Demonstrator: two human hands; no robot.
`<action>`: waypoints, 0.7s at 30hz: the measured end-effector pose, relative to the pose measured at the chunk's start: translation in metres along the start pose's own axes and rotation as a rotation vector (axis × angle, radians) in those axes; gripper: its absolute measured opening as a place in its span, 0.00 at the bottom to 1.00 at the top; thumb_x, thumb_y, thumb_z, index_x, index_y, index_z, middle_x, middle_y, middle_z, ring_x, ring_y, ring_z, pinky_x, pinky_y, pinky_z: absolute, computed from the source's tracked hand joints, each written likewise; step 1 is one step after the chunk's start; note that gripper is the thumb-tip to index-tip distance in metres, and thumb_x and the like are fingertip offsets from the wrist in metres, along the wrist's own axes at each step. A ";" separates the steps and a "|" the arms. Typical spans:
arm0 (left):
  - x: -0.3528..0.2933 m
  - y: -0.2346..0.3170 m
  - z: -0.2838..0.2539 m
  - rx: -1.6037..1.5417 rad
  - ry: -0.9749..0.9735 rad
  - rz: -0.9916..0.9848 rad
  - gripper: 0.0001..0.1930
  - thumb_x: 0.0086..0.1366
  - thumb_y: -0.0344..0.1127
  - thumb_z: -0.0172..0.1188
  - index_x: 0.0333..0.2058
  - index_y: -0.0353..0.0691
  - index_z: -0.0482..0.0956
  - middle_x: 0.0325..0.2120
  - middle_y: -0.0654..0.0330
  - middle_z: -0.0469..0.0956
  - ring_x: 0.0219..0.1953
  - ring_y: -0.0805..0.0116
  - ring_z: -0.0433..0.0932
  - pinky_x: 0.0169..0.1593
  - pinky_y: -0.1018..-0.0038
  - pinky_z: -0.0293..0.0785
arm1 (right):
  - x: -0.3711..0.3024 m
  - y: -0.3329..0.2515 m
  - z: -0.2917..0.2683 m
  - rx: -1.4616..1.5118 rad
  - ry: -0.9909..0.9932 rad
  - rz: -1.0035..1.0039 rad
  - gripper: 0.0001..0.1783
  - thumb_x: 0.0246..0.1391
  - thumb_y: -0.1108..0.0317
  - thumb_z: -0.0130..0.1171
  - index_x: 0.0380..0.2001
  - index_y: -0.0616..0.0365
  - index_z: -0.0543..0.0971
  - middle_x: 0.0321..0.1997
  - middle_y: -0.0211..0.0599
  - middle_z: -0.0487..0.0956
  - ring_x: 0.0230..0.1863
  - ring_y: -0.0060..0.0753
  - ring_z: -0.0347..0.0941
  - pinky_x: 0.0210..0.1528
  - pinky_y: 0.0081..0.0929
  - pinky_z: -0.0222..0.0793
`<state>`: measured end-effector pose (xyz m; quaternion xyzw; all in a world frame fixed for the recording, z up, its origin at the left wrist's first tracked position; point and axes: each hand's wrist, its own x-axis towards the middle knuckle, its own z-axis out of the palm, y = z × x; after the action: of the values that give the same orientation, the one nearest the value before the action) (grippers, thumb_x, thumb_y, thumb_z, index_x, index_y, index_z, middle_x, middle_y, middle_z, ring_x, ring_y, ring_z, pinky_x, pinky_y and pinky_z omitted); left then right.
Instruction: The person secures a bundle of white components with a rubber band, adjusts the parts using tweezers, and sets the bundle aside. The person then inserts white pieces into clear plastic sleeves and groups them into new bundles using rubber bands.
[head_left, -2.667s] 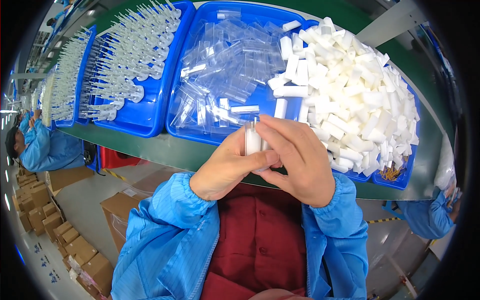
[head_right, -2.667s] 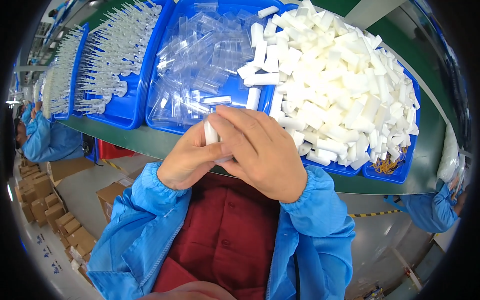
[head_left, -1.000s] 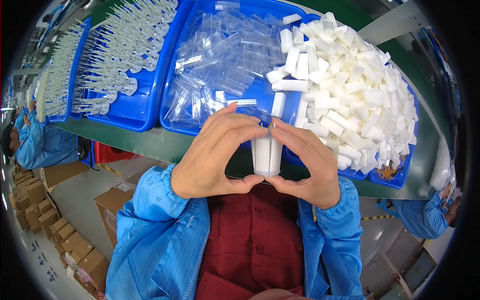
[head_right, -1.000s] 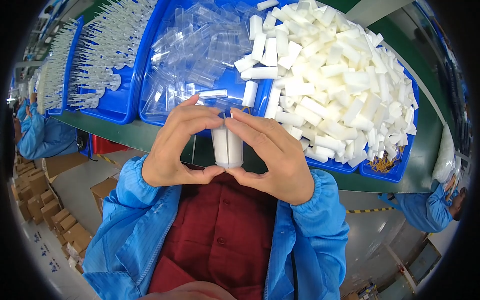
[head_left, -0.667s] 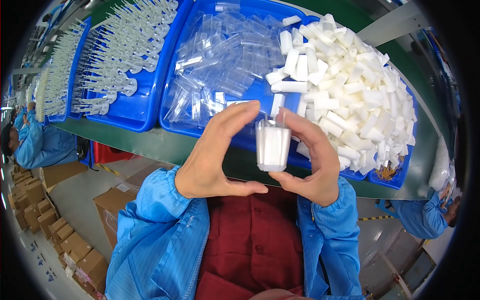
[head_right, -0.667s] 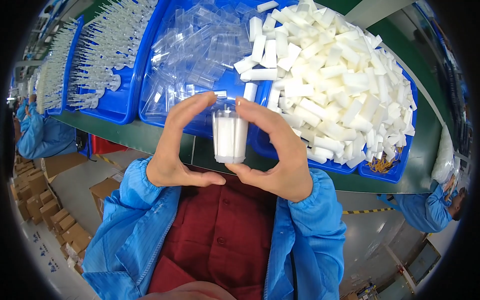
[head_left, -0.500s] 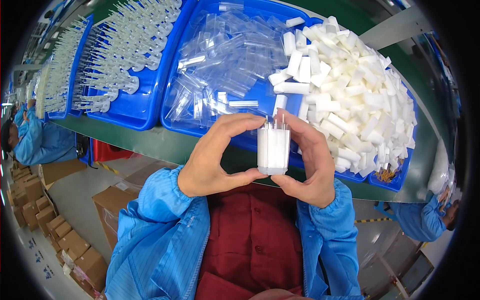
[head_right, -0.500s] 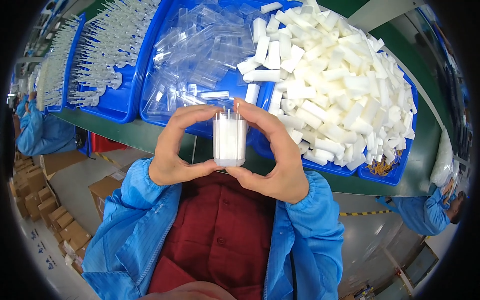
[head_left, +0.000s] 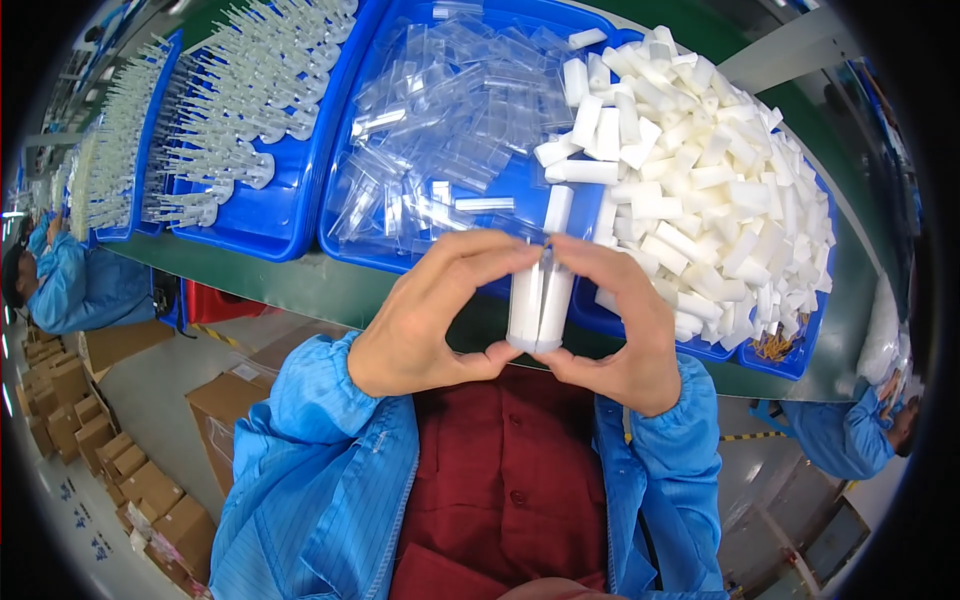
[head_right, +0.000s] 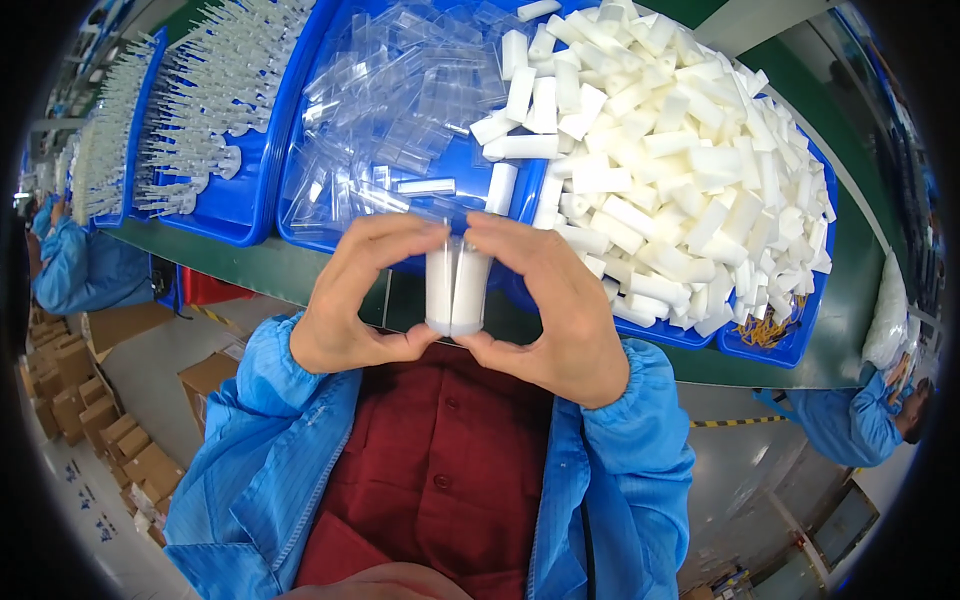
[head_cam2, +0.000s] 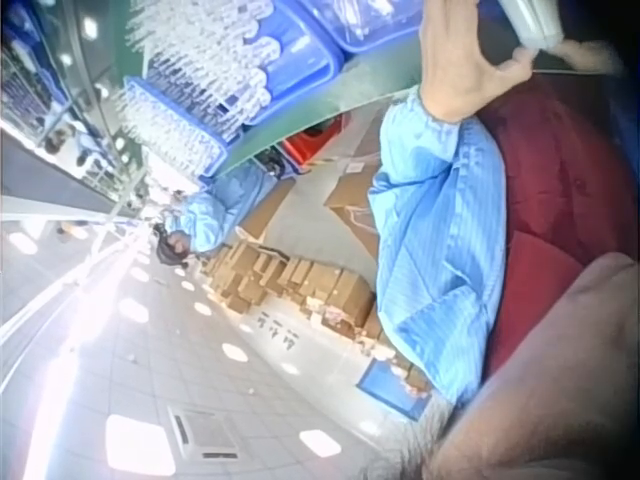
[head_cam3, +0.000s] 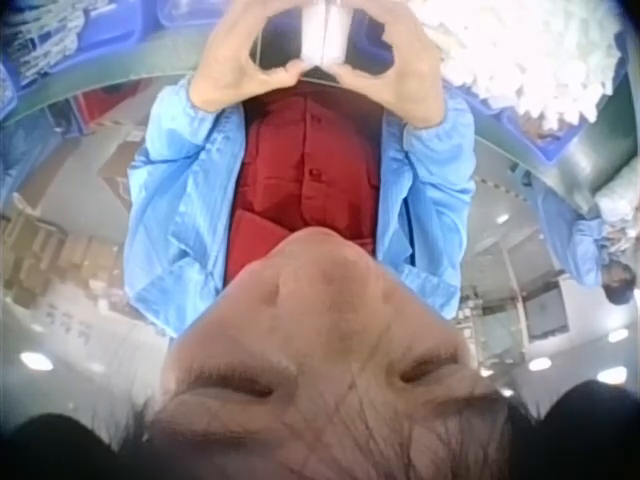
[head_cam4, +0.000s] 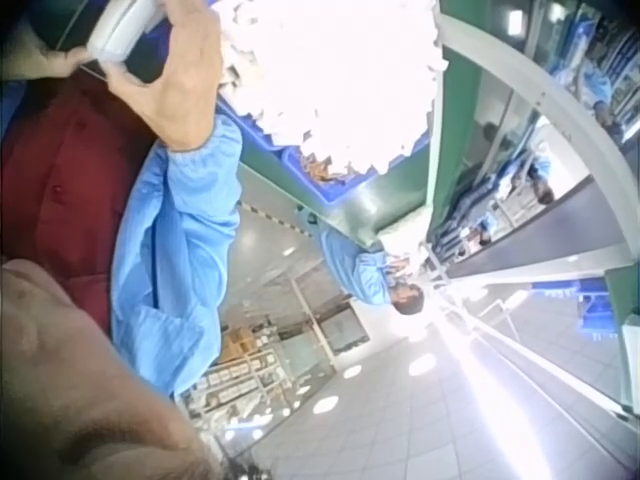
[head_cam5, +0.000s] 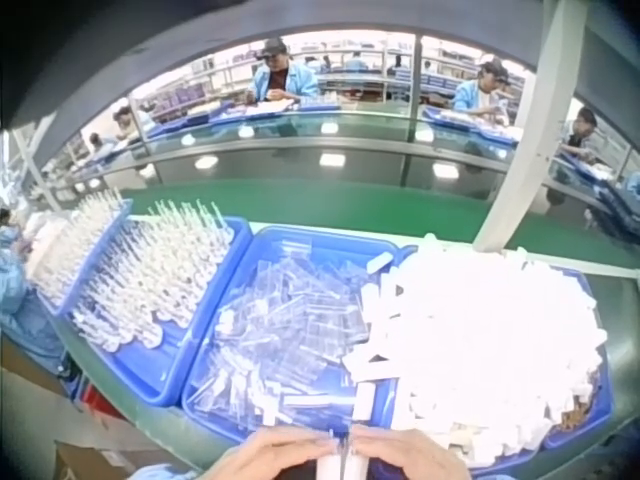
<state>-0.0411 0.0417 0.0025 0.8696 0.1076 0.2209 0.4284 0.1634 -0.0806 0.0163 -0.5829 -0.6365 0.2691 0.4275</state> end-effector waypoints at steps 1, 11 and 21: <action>0.000 0.002 0.002 -0.025 0.085 -0.070 0.48 0.44 0.30 0.78 0.64 0.39 0.63 0.59 0.49 0.66 0.61 0.51 0.68 0.59 0.62 0.71 | 0.000 -0.001 0.001 -0.012 0.048 0.009 0.40 0.36 0.73 0.76 0.57 0.59 0.73 0.62 0.48 0.73 0.58 0.49 0.73 0.58 0.37 0.71; -0.004 0.006 0.005 -1.047 0.115 -0.712 0.22 0.59 0.28 0.69 0.52 0.36 0.74 0.32 0.64 0.78 0.35 0.78 0.76 0.41 0.78 0.72 | 0.017 -0.016 -0.015 -0.261 0.142 -0.021 0.29 0.41 0.66 0.73 0.51 0.54 0.80 0.55 0.37 0.76 0.53 0.40 0.70 0.56 0.37 0.63; -0.002 0.000 0.004 -0.917 0.334 -0.649 0.17 0.58 0.25 0.68 0.46 0.36 0.75 0.32 0.64 0.78 0.33 0.78 0.77 0.39 0.80 0.74 | 0.042 0.006 -0.006 -0.587 0.060 -0.077 0.08 0.45 0.72 0.67 0.31 0.51 0.81 0.36 0.29 0.73 0.42 0.35 0.68 0.42 0.34 0.58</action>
<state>-0.0406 0.0382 -0.0007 0.4716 0.3278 0.2365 0.7837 0.1733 -0.0392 0.0235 -0.6647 -0.6958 0.0398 0.2693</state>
